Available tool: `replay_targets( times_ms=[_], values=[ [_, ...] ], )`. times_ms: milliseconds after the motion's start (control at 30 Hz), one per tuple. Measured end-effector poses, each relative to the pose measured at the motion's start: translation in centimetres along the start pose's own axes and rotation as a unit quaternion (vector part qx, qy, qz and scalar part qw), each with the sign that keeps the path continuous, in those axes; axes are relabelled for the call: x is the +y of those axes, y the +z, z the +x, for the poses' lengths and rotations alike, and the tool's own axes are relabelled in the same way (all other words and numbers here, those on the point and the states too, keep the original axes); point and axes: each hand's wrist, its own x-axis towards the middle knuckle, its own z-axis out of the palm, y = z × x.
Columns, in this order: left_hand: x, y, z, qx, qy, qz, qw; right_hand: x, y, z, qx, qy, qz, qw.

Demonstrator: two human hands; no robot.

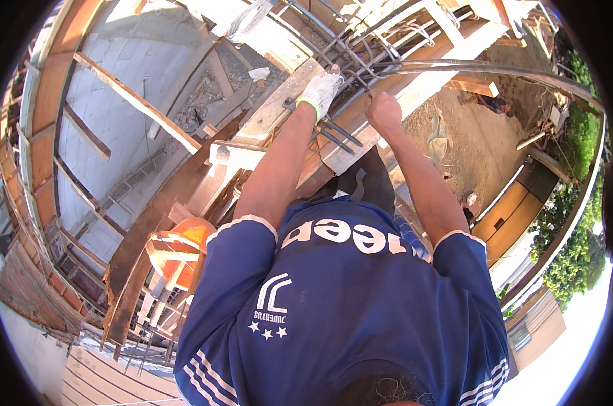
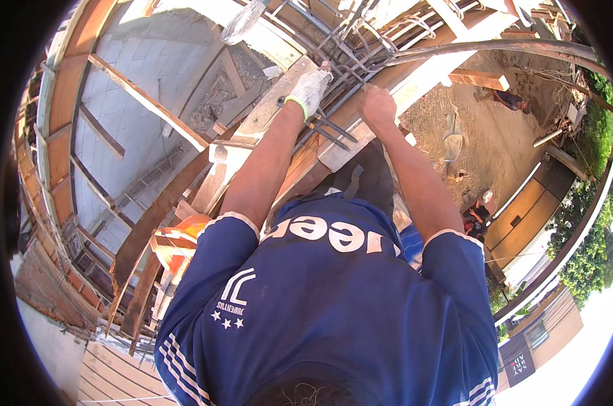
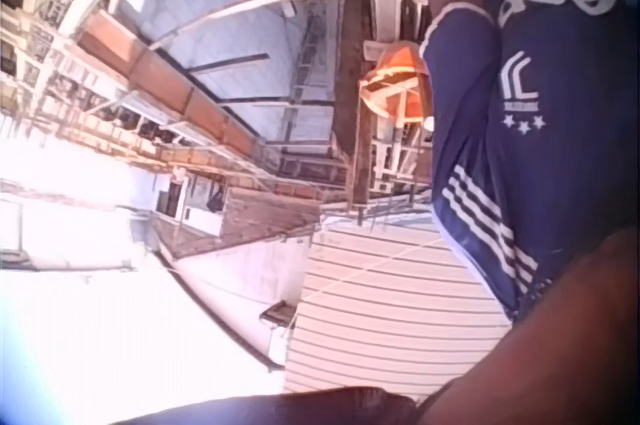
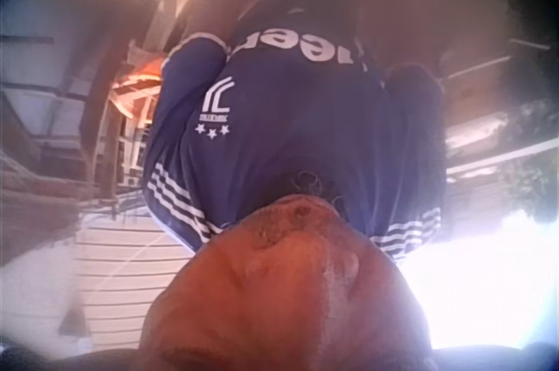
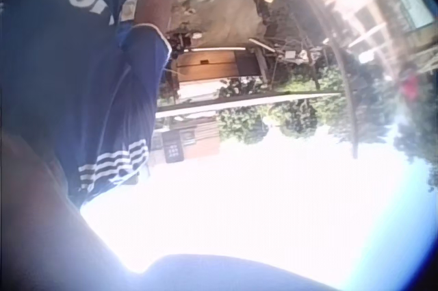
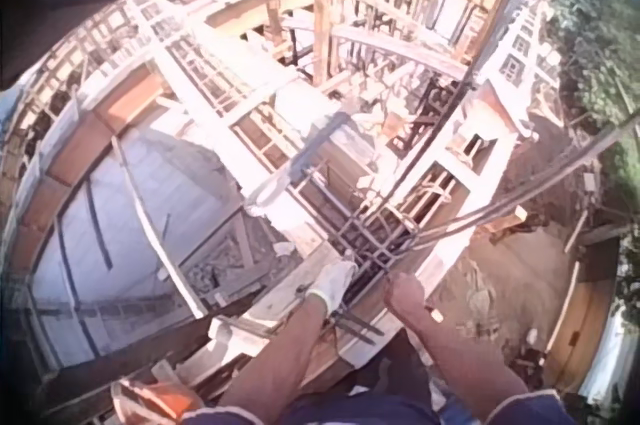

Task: The person uses pliers and wire to tie metal reinforcing bars together on a construction framework.

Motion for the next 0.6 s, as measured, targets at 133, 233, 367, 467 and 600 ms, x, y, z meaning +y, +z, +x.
replay_targets(
  times_ms=[133,233,367,467,600],
  values=[
    [-2.4,-0.6,3.4,0.011,0.001,0.049,0.999,-2.2,0.4,-0.1,0.014,0.068,0.046,0.997],
    [0.0,0.1,0.8,0.013,0.018,0.117,0.993,-2.3,1.0,0.6,0.002,0.095,0.039,0.995],
    [0.3,-0.8,-0.4,-0.022,-0.002,-0.003,1.000,-2.9,-0.1,1.1,-0.027,0.108,0.038,0.993],
    [-0.7,-1.4,0.0,-0.019,0.007,-0.030,0.999,-2.3,-0.4,1.1,-0.020,0.094,0.064,0.993],
    [-1.3,-1.7,0.4,0.006,0.011,0.025,1.000,-0.6,-0.9,1.7,-0.044,0.069,0.170,0.982]
  ],
)
